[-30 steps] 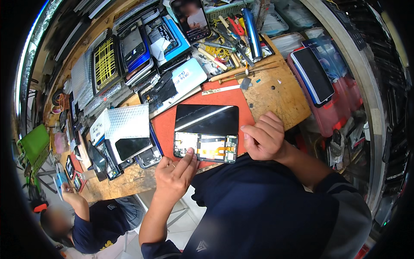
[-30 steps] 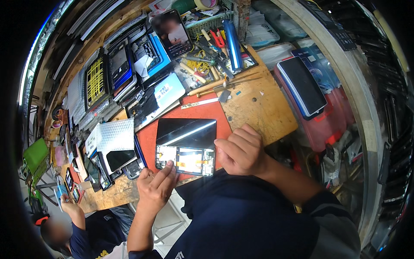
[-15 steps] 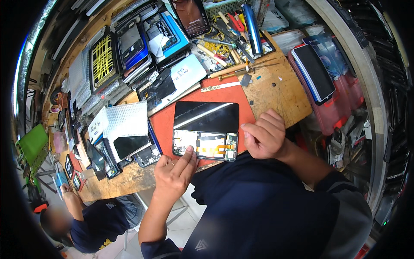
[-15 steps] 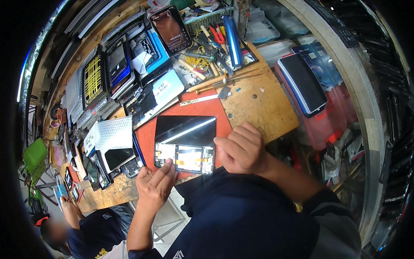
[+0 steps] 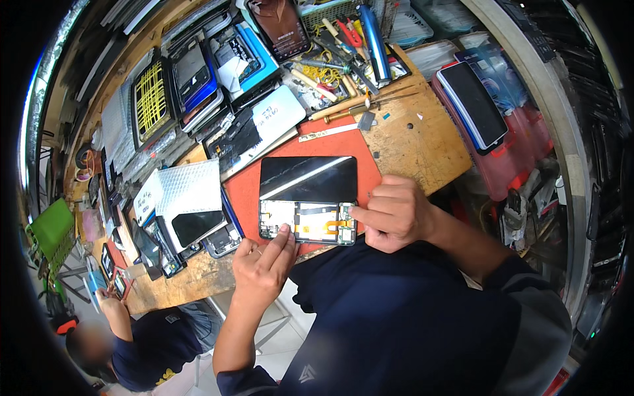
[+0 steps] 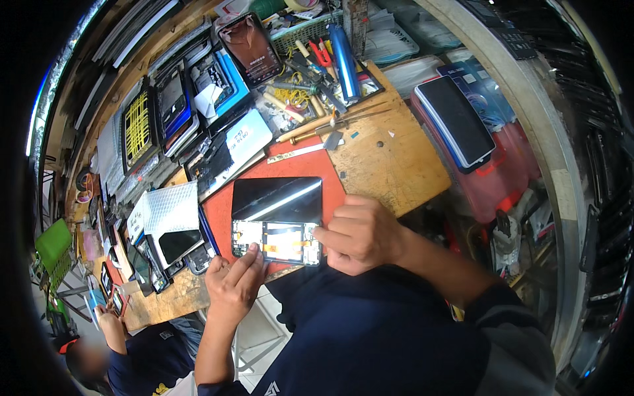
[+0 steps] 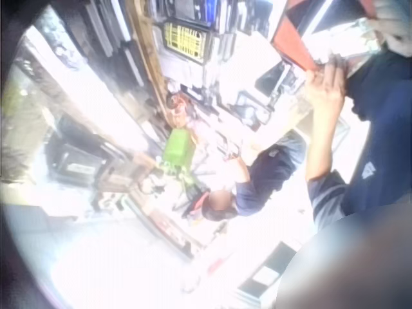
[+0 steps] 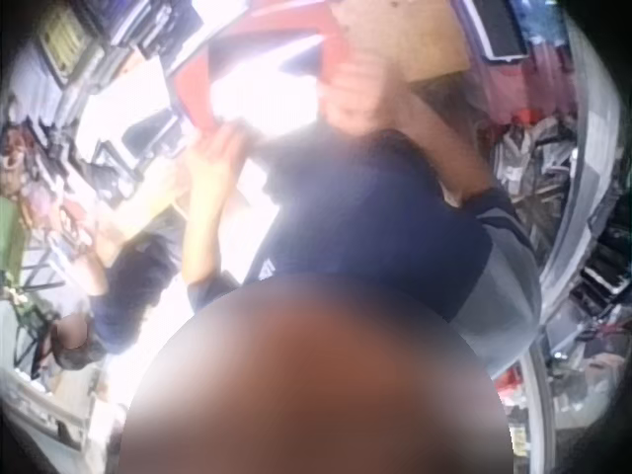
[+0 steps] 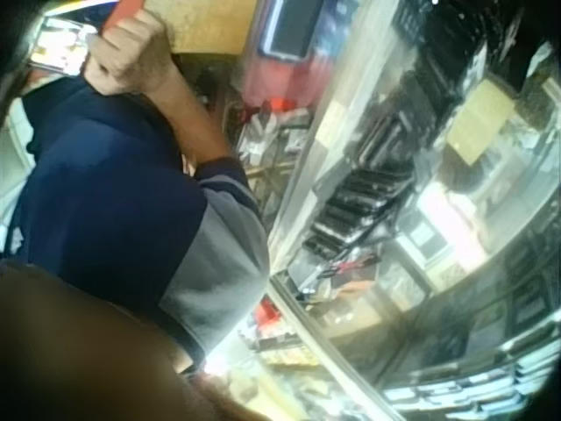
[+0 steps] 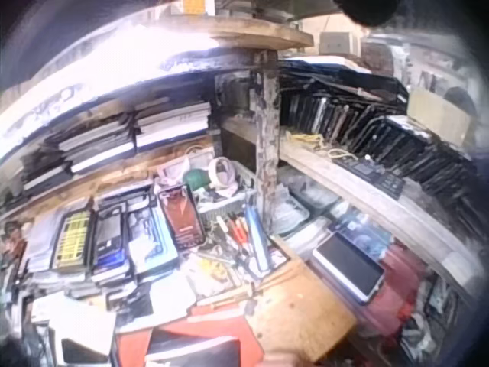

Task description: The person disassembles a smartphone, removes the battery, and handles the internal components. They then place a new screen assembly onto the phone chassis and connect the ribbon cables. The person works at a cluttered bench with multiple phones and tools visible.

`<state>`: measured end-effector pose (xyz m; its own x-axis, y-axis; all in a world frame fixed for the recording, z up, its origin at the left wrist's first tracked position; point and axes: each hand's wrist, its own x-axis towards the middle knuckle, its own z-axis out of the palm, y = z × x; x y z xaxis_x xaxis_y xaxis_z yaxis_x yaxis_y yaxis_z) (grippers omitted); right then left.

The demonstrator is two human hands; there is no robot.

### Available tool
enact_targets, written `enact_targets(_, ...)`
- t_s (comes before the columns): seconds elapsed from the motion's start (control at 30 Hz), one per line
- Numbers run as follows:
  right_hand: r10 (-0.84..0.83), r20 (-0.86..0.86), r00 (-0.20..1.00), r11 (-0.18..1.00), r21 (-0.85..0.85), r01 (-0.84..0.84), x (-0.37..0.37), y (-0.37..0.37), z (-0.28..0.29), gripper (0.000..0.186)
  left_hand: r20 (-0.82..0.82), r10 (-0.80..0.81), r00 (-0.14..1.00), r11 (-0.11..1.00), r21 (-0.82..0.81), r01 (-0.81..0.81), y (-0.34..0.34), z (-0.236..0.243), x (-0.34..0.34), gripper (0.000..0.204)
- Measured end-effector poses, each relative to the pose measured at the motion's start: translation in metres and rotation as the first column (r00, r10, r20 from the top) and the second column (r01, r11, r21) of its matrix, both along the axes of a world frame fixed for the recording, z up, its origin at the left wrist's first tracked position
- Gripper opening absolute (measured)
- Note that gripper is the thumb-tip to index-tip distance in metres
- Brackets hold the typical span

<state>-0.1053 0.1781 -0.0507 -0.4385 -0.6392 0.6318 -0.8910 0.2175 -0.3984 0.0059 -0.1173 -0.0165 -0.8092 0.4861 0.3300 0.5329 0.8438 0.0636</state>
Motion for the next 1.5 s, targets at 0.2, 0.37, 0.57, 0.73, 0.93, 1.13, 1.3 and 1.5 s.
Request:
enact_targets(0.2, -0.017, 0.028, 0.999, 0.998, 0.066, 0.015, 0.002, -0.005, -0.001, 0.033, -0.015, 0.005, 1.0, 1.0, -0.009, -0.005, -0.001, 0.0, 0.001, 0.029)
enact_targets(0.37, 0.0, 0.073, 0.997, 0.997, 0.073, -0.006, 0.001, -0.007, 0.0, 0.037, -0.023, 0.007, 1.0, 1.0, 0.003, -0.007, -0.001, -0.001, 0.001, 0.026)
enact_targets(0.57, 0.046, 0.013, 0.999, 0.999, 0.017, -0.046, 0.001, -0.005, 0.0, 0.033, -0.01, 0.001, 1.0, 1.0, -0.003, -0.001, -0.001, 0.001, 0.001, 0.019)
enact_targets(0.73, 0.147, 0.028, 0.989, 0.989, -0.028, -0.146, 0.001, 0.002, 0.0, 0.029, 0.0, 0.019, 1.0, 1.0, 0.001, -0.019, 0.0, 0.0, 0.002, 0.027)
enact_targets(0.93, 0.184, 0.051, 0.982, 0.982, -0.049, -0.182, -0.001, 0.0, -0.002, 0.023, 0.002, -0.006, 1.0, 1.0, 0.009, 0.006, 0.0, 0.001, -0.001, 0.018)
enact_targets(1.13, 0.198, 0.065, 0.978, 0.979, -0.06, -0.194, -0.001, 0.001, -0.005, 0.021, 0.002, -0.002, 1.0, 1.0, 0.018, 0.002, 0.0, 0.002, -0.001, 0.019)
enact_targets(1.3, 0.207, 0.046, 0.977, 0.977, -0.06, -0.204, -0.001, 0.003, -0.009, 0.025, 0.013, 0.003, 1.0, 1.0, 0.004, -0.003, 0.001, 0.001, -0.001, 0.021)
enact_targets(1.5, 0.187, 0.053, 0.981, 0.982, 0.025, -0.188, 0.003, -0.003, -0.008, 0.015, 0.035, 0.014, 0.999, 1.0, 0.001, -0.014, 0.002, 0.004, 0.003, 0.026)
